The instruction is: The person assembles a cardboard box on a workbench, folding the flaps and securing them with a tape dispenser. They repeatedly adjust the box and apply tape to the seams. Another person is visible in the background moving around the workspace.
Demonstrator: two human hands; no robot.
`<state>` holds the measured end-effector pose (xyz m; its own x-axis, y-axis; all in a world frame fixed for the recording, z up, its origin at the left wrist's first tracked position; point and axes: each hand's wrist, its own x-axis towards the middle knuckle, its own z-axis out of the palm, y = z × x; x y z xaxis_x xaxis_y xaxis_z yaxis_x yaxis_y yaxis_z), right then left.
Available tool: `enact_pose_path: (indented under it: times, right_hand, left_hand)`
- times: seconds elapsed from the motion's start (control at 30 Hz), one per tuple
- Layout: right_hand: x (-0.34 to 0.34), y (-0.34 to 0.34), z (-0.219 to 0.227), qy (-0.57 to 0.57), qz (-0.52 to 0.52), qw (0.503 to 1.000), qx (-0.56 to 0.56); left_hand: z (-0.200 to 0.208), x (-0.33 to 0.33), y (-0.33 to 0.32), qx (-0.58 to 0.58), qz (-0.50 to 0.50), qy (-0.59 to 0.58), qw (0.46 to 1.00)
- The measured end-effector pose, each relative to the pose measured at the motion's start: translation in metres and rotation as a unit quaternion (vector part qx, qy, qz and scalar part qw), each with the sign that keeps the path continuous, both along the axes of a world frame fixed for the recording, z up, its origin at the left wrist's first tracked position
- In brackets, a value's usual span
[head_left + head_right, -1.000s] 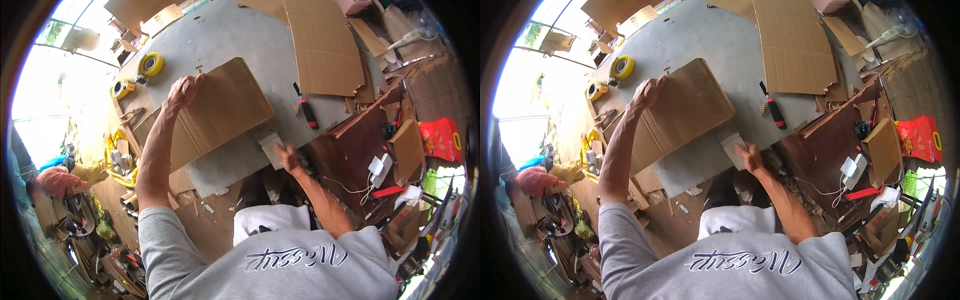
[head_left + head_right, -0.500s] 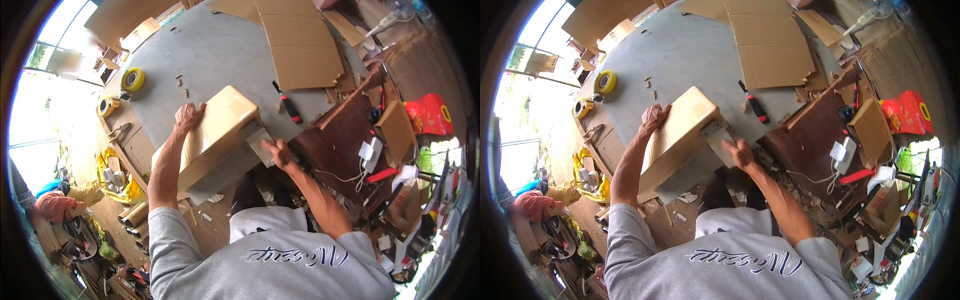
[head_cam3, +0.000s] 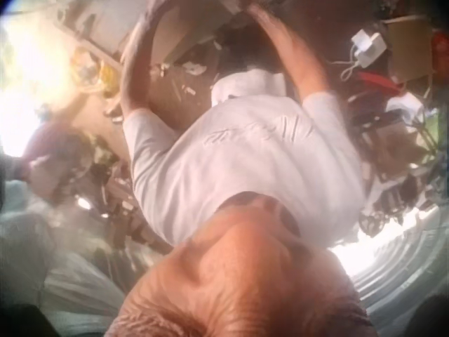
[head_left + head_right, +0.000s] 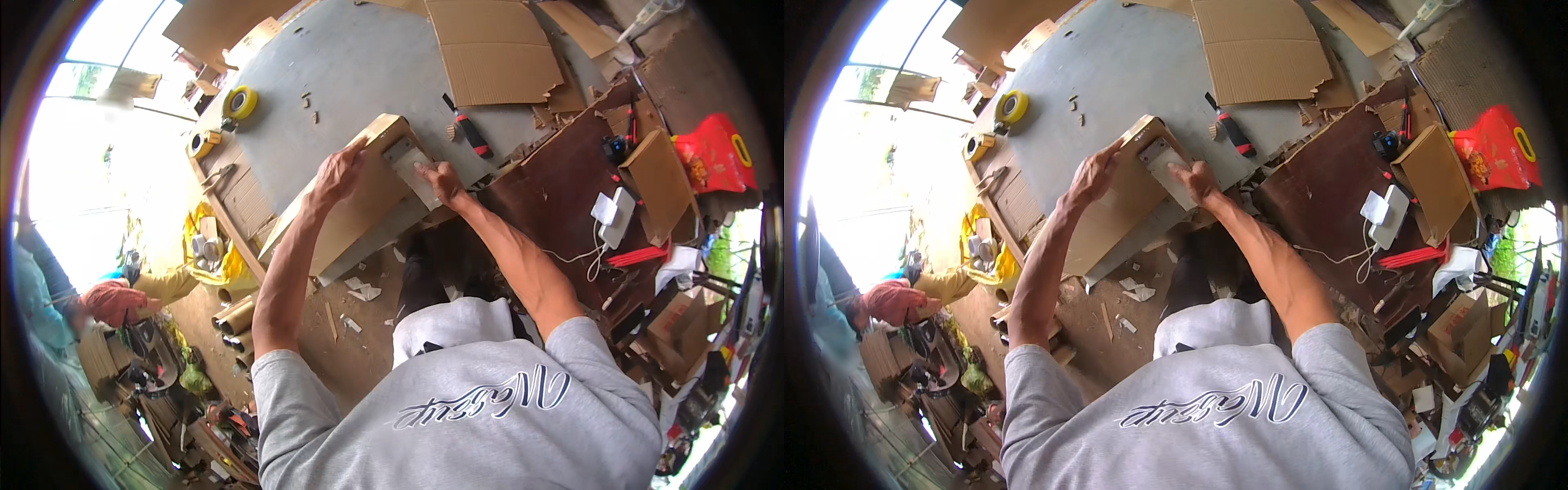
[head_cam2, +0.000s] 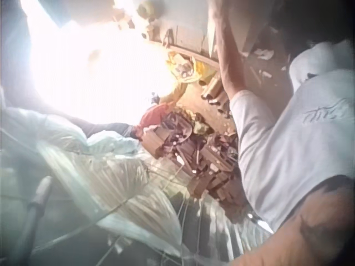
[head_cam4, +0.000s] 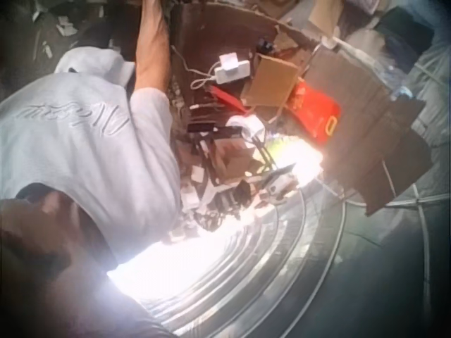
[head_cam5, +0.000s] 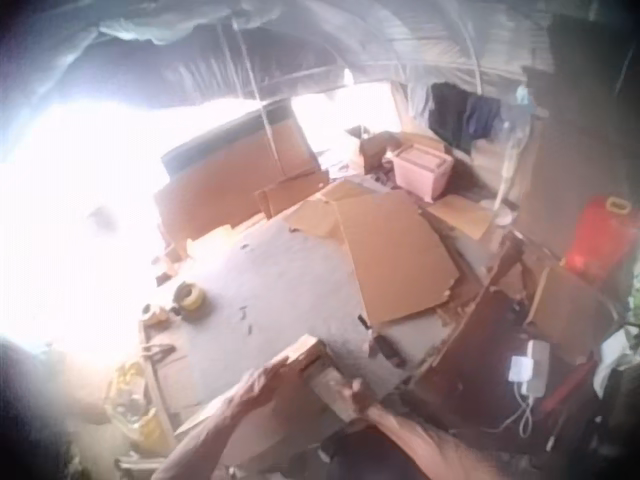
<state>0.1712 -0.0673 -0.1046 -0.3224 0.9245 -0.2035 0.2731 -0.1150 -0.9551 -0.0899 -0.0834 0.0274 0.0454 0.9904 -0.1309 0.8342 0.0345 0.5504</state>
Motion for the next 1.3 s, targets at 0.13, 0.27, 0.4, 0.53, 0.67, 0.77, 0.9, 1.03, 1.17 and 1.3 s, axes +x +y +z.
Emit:
enact_pose_path:
  times: [0.13,0.27,0.4,0.53,0.67,0.77,0.9,1.03,1.17,1.3]
  right_hand:
    - [0.014,-0.001,0.048,0.019,0.008,1.000,-0.022]
    - [0.050,-0.033,0.057,0.025,0.011,0.999,-0.021]
    - [0.090,-0.070,0.048,0.018,0.035,0.993,-0.111]
    - [0.123,-0.109,0.034,-0.003,0.006,0.993,-0.122]
    - [0.128,-0.116,0.023,0.024,0.003,0.993,-0.118]
    - [0.110,-0.100,0.046,0.036,0.012,0.991,-0.129]
    - [0.093,-0.081,0.037,0.040,0.019,0.990,-0.137]
    - [0.071,-0.055,0.027,0.042,0.013,0.993,-0.112]
    - [0.034,-0.024,0.035,0.077,0.005,0.987,-0.139]
    - [-0.015,0.015,0.054,0.108,-0.005,0.989,-0.101]
  left_hand:
    - [0.013,0.006,-0.010,0.044,0.038,0.146,0.988]
    - [0.007,0.006,-0.008,0.060,0.030,0.167,0.984]
    - [0.004,0.003,-0.009,0.039,0.036,0.175,0.983]
    - [0.011,-0.008,0.003,0.027,0.038,0.157,0.987]
    - [0.017,-0.022,0.020,0.033,0.036,0.124,0.991]
    - [0.027,-0.040,0.030,-0.001,0.048,0.091,0.995]
    - [0.025,-0.065,0.052,-0.011,0.044,0.075,0.996]
    - [0.028,-0.090,0.082,-0.071,0.082,0.048,0.993]
    - [0.021,-0.131,0.113,-0.077,0.083,0.043,0.993]
    - [-0.005,-0.176,0.149,-0.048,0.115,0.103,0.987]
